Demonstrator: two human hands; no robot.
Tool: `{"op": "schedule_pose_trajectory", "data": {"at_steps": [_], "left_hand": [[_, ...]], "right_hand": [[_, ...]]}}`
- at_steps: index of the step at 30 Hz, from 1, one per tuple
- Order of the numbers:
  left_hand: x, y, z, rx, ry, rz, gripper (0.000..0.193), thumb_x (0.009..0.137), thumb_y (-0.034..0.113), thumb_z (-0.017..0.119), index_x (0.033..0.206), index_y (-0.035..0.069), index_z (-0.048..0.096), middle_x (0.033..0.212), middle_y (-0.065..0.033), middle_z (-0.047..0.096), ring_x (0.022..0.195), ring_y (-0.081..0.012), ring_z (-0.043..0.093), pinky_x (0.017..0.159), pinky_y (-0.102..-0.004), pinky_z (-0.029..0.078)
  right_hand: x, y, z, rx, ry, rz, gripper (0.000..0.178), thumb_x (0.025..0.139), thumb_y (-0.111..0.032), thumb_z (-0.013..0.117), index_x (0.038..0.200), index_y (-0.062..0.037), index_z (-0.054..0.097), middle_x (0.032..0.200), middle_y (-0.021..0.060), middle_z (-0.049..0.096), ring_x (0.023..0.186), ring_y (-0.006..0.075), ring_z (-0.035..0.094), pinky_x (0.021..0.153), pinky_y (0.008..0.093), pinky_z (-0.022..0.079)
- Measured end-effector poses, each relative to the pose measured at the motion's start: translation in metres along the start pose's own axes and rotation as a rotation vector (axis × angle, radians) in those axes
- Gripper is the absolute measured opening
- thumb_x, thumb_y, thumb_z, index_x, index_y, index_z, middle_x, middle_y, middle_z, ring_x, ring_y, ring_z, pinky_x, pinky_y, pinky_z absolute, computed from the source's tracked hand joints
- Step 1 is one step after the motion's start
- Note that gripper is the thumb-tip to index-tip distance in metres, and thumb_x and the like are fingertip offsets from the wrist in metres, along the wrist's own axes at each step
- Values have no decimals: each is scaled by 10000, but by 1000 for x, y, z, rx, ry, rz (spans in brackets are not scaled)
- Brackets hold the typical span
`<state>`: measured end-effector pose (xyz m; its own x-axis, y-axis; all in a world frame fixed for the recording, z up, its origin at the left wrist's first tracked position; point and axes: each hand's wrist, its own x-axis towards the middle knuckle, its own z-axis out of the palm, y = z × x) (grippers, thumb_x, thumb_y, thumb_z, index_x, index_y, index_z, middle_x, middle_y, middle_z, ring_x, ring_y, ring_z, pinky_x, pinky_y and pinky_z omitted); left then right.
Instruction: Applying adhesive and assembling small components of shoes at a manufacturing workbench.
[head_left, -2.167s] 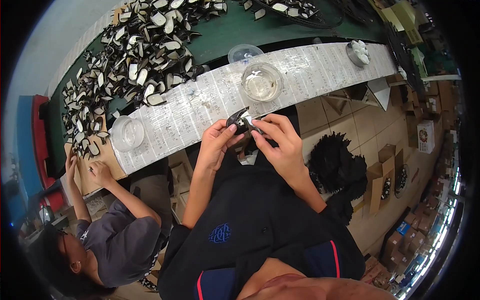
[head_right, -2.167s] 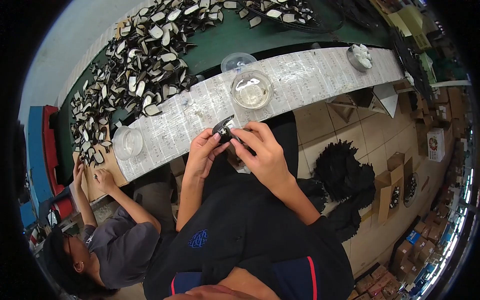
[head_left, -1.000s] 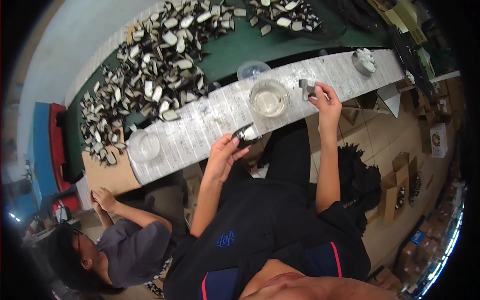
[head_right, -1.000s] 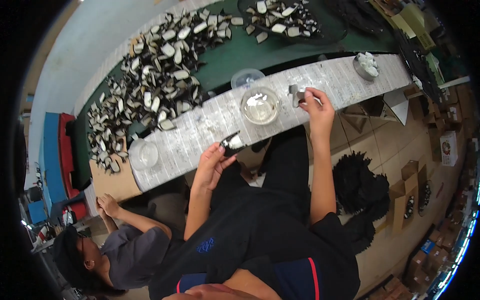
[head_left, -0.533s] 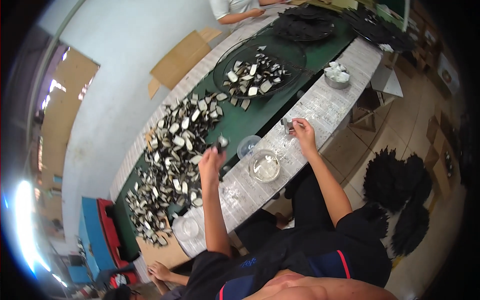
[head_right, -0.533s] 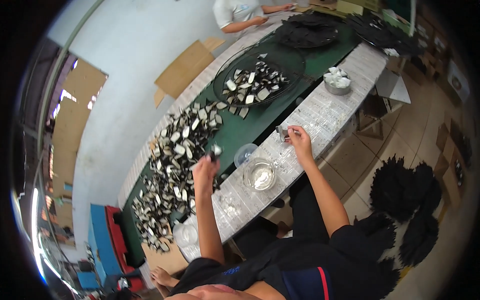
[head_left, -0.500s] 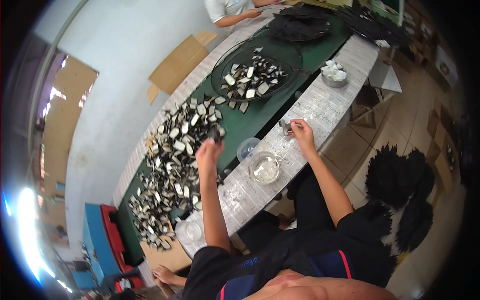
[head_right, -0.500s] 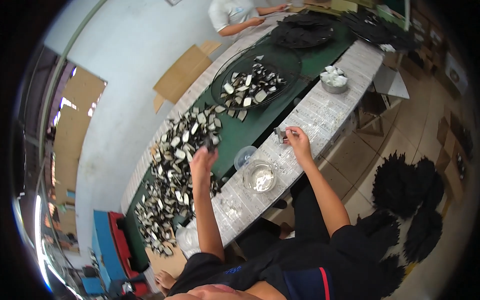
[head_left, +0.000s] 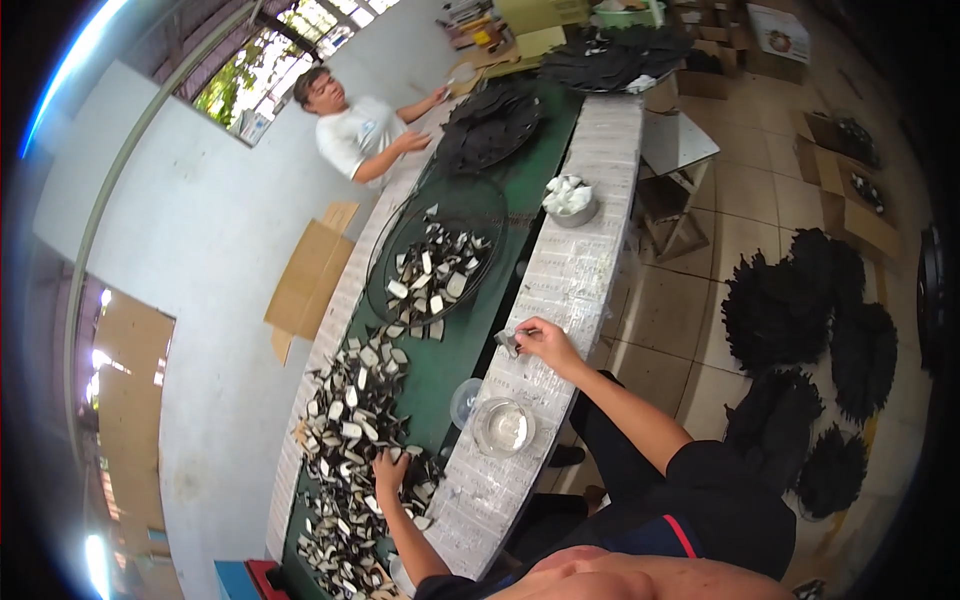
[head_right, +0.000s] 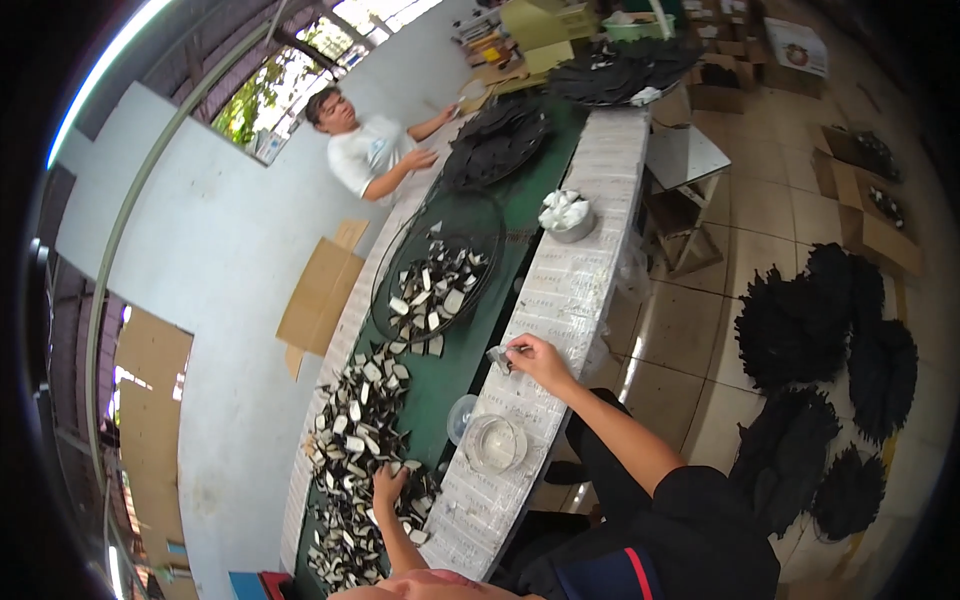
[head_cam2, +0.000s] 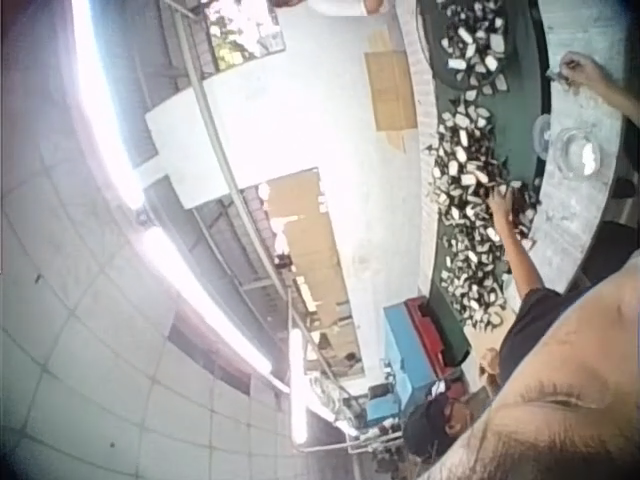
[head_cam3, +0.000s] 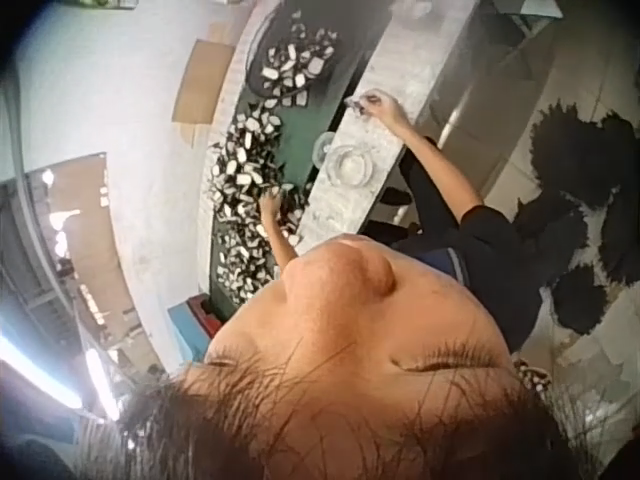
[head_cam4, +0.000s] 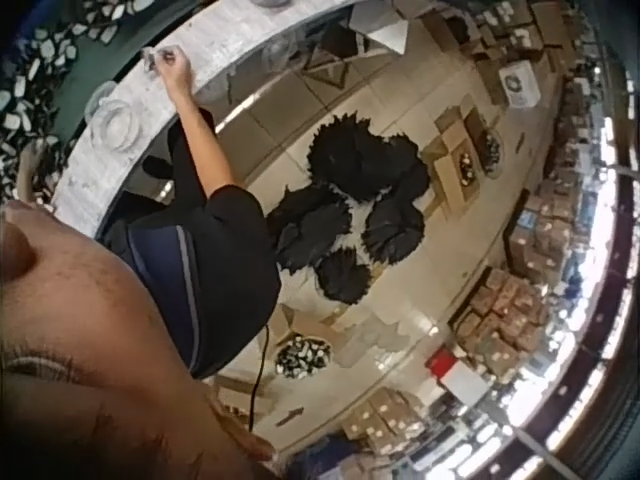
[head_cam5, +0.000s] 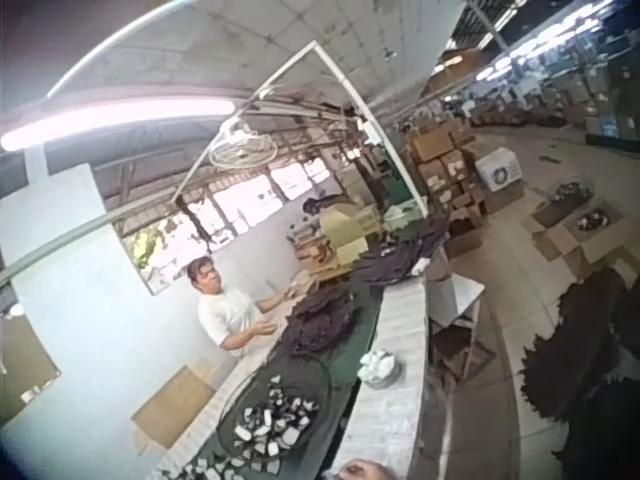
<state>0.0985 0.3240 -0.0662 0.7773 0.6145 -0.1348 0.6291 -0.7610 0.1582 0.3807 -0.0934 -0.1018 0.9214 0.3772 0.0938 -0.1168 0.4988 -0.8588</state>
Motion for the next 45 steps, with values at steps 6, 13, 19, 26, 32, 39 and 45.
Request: {"op": "schedule_pose_trajectory", "data": {"at_steps": [6, 13, 19, 26, 32, 39, 45], "left_hand": [[-53, 44, -22, -48, 115, 28, 413, 847, 241, 673, 1223, 76, 642, 1413, -259, 440, 1260, -408, 472, 1028, -436, 417], [-74, 47, -5, -220, 609, 211, 170, 876, 119, 623, 1005, 67, 721, 1369, -235, 508, 1286, -418, 450, 1050, -438, 389], [-81, 38, 6, -314, 526, 229, 354, 833, 207, 689, 1133, 27, 637, 1337, -199, 534, 1196, -395, 521, 991, -432, 430], [-108, 54, -2, -342, 616, 186, 232, 859, 116, 645, 1080, 42, 653, 1076, -140, 616, 986, -345, 596, 811, -425, 487], [-108, 37, -14, -266, 537, 75, 227, 825, 151, 703, 1012, 25, 673, 985, -162, 650, 863, -342, 624, 753, -415, 490], [-150, 70, -31, -751, 596, 202, 405, 797, -108, 641, 1181, 13, 604, 821, -76, 650, 734, -143, 601, 683, -267, 487], [-221, 96, 18, -765, 264, 260, 579, 815, -64, 631, 1362, 59, 488, 927, -85, 683, 810, -154, 634, 754, -292, 509]], "right_hand": [[-7, -4, -6, -14, 4, -30, 165, 933, -109, 634, 1050, 3, 600, 919, 55, 652, 793, 112, 648, 716, 263, 555], [-1, 0, -1, -34, -24, -52, 180, 927, -147, 651, 1043, -16, 609, 898, 45, 644, 772, 128, 648, 702, 277, 543], [4, 0, 13, -62, 53, -10, 189, 915, -153, 654, 1024, -4, 613, 895, 64, 640, 751, 136, 646, 660, 262, 562], [0, 7, 7, -54, 136, 3, 163, 930, -146, 631, 1026, -15, 616, 943, 74, 649, 783, 167, 657, 669, 305, 584], [4, 3, 8, -27, 84, 49, 164, 929, -142, 636, 1023, -10, 612, 948, 74, 648, 799, 166, 656, 692, 302, 577], [4, 2, 6, -20, 85, 52, 163, 927, -148, 639, 1022, -18, 616, 939, 64, 646, 790, 154, 650, 692, 291, 572], [7, 0, 2, -26, 72, 56, 159, 930, -150, 636, 1016, -17, 624, 917, 63, 648, 791, 158, 654, 699, 289, 566]]}}
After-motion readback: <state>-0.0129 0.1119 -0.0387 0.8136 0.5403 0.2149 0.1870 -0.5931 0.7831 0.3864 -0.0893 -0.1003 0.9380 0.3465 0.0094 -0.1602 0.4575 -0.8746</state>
